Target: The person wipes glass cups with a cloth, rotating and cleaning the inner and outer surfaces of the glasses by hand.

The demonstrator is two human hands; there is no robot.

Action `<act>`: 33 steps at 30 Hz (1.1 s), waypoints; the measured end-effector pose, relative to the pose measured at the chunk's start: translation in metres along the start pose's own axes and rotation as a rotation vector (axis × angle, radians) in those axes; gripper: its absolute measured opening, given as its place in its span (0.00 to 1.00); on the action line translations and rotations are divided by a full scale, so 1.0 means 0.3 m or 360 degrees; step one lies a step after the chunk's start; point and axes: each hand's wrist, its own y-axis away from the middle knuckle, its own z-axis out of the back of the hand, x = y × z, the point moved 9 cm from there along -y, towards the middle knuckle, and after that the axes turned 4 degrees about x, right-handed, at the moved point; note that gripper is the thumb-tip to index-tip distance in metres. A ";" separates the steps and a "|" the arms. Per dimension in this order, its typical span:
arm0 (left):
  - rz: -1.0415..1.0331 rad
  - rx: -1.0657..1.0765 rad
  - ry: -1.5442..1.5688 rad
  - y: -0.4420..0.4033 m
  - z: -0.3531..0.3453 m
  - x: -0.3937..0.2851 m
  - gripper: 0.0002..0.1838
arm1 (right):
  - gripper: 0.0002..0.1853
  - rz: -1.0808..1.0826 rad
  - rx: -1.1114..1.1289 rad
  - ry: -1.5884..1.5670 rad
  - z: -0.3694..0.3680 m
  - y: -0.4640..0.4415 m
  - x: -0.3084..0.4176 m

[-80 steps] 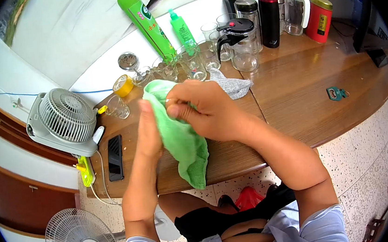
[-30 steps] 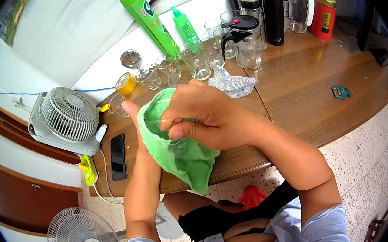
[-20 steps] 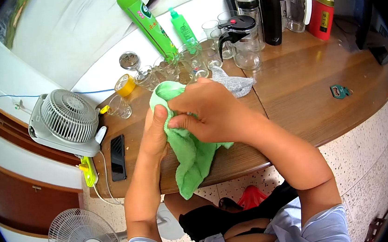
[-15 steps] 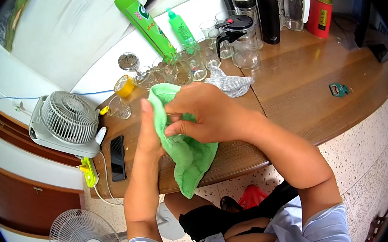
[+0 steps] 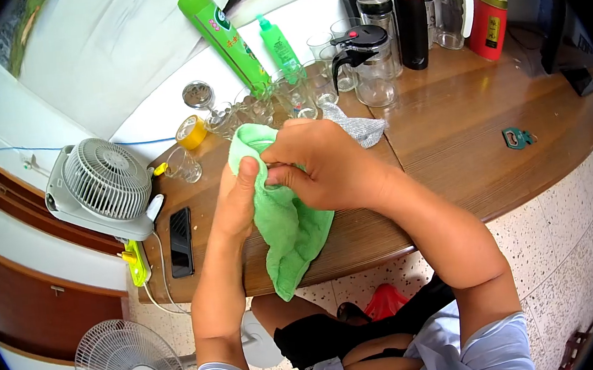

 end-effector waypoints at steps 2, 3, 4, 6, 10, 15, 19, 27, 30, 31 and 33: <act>0.0082 -0.0035 0.0255 0.005 -0.002 0.025 0.48 | 0.04 -0.0007 -0.0008 0.0024 -0.009 0.000 0.002; 0.0132 0.0003 0.0410 0.012 0.000 0.039 0.47 | 0.05 -0.0011 -0.0010 0.0034 -0.014 -0.001 0.003; 0.0180 0.0042 0.0565 0.017 -0.001 0.049 0.47 | 0.05 0.0061 -0.0085 -0.0064 -0.004 -0.003 0.017; 0.0017 0.0204 0.1197 0.015 -0.021 0.006 0.48 | 0.04 0.0206 -0.0240 -0.0254 0.027 -0.006 0.041; -0.0131 -0.0021 0.1296 0.026 -0.023 -0.076 0.49 | 0.05 0.0228 -0.0201 -0.0288 0.039 -0.013 0.048; -0.0015 -0.0006 0.0635 0.023 0.010 -0.041 0.54 | 0.06 0.0146 -0.0041 -0.0249 0.009 -0.002 0.019; 0.0049 0.0041 0.0409 0.025 -0.015 -0.057 0.52 | 0.06 0.0030 0.0080 -0.0171 -0.010 0.004 0.023; 0.0084 -0.0102 0.0645 0.029 0.027 -0.006 0.48 | 0.09 0.0121 -0.0065 -0.0227 0.003 -0.005 0.033; -0.0003 -0.0135 0.1095 0.031 -0.010 -0.059 0.50 | 0.09 0.0188 -0.0171 -0.0349 0.028 -0.016 0.036; -0.0011 -0.0072 0.1106 0.027 0.006 -0.037 0.52 | 0.08 0.0168 -0.0132 -0.0336 0.022 -0.015 0.033; 0.0006 -0.0026 0.0873 0.026 0.020 -0.036 0.53 | 0.07 0.0130 -0.0050 -0.0311 0.014 -0.007 0.024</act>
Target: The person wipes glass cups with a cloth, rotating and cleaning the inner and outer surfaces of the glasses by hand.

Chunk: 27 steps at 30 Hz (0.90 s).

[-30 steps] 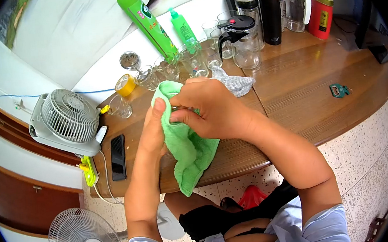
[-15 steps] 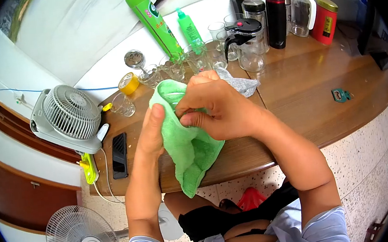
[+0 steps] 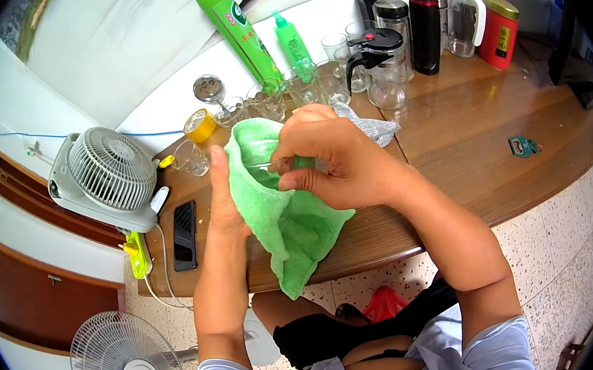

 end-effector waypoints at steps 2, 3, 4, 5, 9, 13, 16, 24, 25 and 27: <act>0.0041 -0.0002 -0.0265 0.003 -0.004 -0.002 0.53 | 0.11 -0.0031 0.0071 0.0111 -0.012 0.007 -0.002; 0.0062 -0.0002 -0.0396 0.002 -0.005 0.000 0.53 | 0.13 -0.0046 0.0107 0.0169 -0.018 0.010 -0.003; 0.0070 0.0038 -0.0421 -0.005 -0.001 0.004 0.51 | 0.13 -0.0106 0.0133 0.0175 -0.023 0.014 -0.010; 0.0046 0.0062 -0.0566 -0.010 -0.010 -0.003 0.51 | 0.14 -0.0166 0.0158 0.0181 -0.028 0.019 -0.016; 0.0036 0.0078 -0.0748 -0.019 -0.035 -0.008 0.47 | 0.09 -0.0267 0.0162 0.0311 -0.044 0.022 -0.034; 0.0046 -0.0074 -0.0220 0.010 -0.022 0.001 0.48 | 0.10 -0.0018 -0.0103 0.0110 -0.001 -0.002 0.009; -0.0049 0.0079 0.0283 0.013 -0.048 -0.010 0.51 | 0.10 0.0047 -0.0104 -0.0040 0.011 -0.009 0.003; 0.0034 0.0051 -0.0595 -0.005 -0.040 -0.029 0.48 | 0.10 -0.0089 0.0080 0.0157 -0.015 0.011 -0.010; 0.0023 0.0107 -0.0709 -0.009 -0.053 -0.034 0.47 | 0.11 -0.0091 0.0068 0.0177 -0.018 0.014 -0.008; -0.0009 0.0097 -0.0741 -0.012 -0.056 -0.035 0.46 | 0.11 -0.0097 0.0043 0.0215 -0.022 0.018 -0.008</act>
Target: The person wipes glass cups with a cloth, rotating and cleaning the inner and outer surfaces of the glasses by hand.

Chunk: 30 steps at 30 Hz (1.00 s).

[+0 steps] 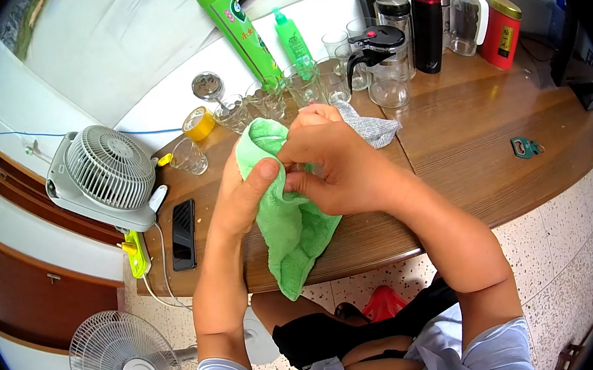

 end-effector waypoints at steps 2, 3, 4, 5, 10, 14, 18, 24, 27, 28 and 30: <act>-0.0014 0.0035 -0.0029 -0.006 0.023 0.022 0.46 | 0.12 -0.0016 0.0004 -0.0009 0.002 -0.006 -0.003; -0.0008 -0.0042 0.0134 0.002 0.026 0.022 0.46 | 0.13 -0.0023 0.0006 -0.0013 0.003 -0.010 -0.005; -0.0002 -0.0117 0.0297 0.015 0.019 0.018 0.47 | 0.11 0.0018 -0.0067 -0.0057 0.012 -0.014 0.003; 0.0004 -0.0192 0.0458 0.024 0.019 0.019 0.47 | 0.10 0.0060 -0.0141 -0.0099 0.020 -0.020 0.012; -0.0062 -0.0037 0.0772 0.024 0.033 0.041 0.50 | 0.10 0.0090 -0.0115 -0.0234 0.034 -0.023 0.014; 0.0040 -0.0044 0.0258 0.010 0.008 0.017 0.46 | 0.10 0.0024 -0.0004 -0.0126 0.013 -0.012 -0.004; -0.0030 -0.0013 -0.0074 -0.011 -0.009 0.003 0.42 | 0.14 0.0019 0.0032 0.0099 -0.008 -0.003 0.005; 0.0043 -0.0364 0.0491 0.017 0.003 0.025 0.44 | 0.14 0.0087 -0.0153 -0.0172 0.021 -0.020 0.010; 0.0070 -0.0362 0.0818 0.007 -0.019 0.006 0.47 | 0.15 0.0098 -0.0139 -0.0255 0.022 -0.023 0.012; 0.0042 -0.0203 0.0778 -0.005 -0.010 0.013 0.47 | 0.15 0.0098 -0.0126 -0.0241 0.020 -0.023 0.013; -0.0011 0.0114 0.0696 -0.019 0.015 0.031 0.46 | 0.14 0.0081 -0.0077 -0.0095 0.006 -0.013 0.005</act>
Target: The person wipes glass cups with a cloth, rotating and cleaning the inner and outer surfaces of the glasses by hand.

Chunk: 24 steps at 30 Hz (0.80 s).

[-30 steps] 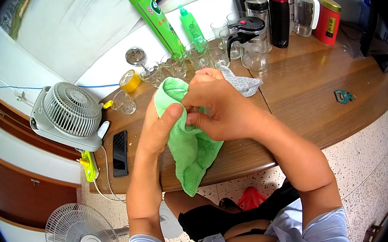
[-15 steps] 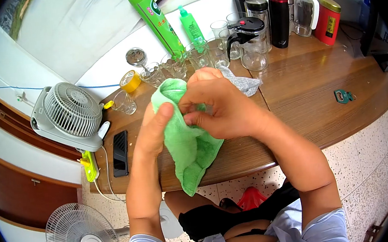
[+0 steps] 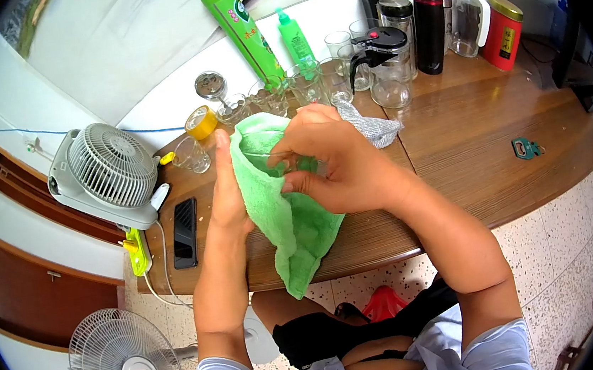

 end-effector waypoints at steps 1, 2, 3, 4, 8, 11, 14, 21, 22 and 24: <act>-0.0002 -0.0080 -0.0200 0.008 0.015 0.003 0.46 | 0.14 -0.0023 0.0017 0.0032 -0.008 0.004 -0.004; -0.0005 -0.0159 -0.0400 0.018 0.021 0.006 0.46 | 0.14 -0.0047 0.0034 0.0065 -0.017 0.008 -0.006; -0.0007 -0.0237 -0.0599 0.022 0.015 0.002 0.46 | 0.13 -0.0071 0.0051 0.0099 -0.022 0.011 -0.010; -0.0027 -0.0220 -0.0727 0.018 -0.003 0.000 0.46 | 0.14 -0.0111 0.0143 0.0142 -0.038 0.014 -0.019; 0.0060 -0.0253 -0.0823 0.019 -0.019 0.010 0.47 | 0.14 -0.0147 0.0210 0.0182 -0.056 0.016 -0.016; 0.0138 -0.0376 -0.0345 0.032 0.003 0.034 0.46 | 0.14 -0.0019 0.0009 0.0100 -0.027 -0.002 0.017; 0.0023 -0.0311 0.0256 0.008 -0.007 0.035 0.45 | 0.14 0.0035 -0.0131 -0.0067 0.005 -0.007 0.018; -0.0060 -0.0145 -0.0343 -0.001 -0.006 -0.007 0.45 | 0.13 -0.0073 0.0083 -0.0069 -0.008 0.000 -0.012; -0.0051 -0.0193 -0.0523 0.010 0.003 -0.002 0.44 | 0.12 -0.0101 0.0116 -0.0037 -0.019 0.002 -0.014; -0.0094 -0.0232 -0.0809 0.018 -0.004 -0.005 0.44 | 0.12 -0.0160 0.0180 0.0026 -0.044 0.013 -0.020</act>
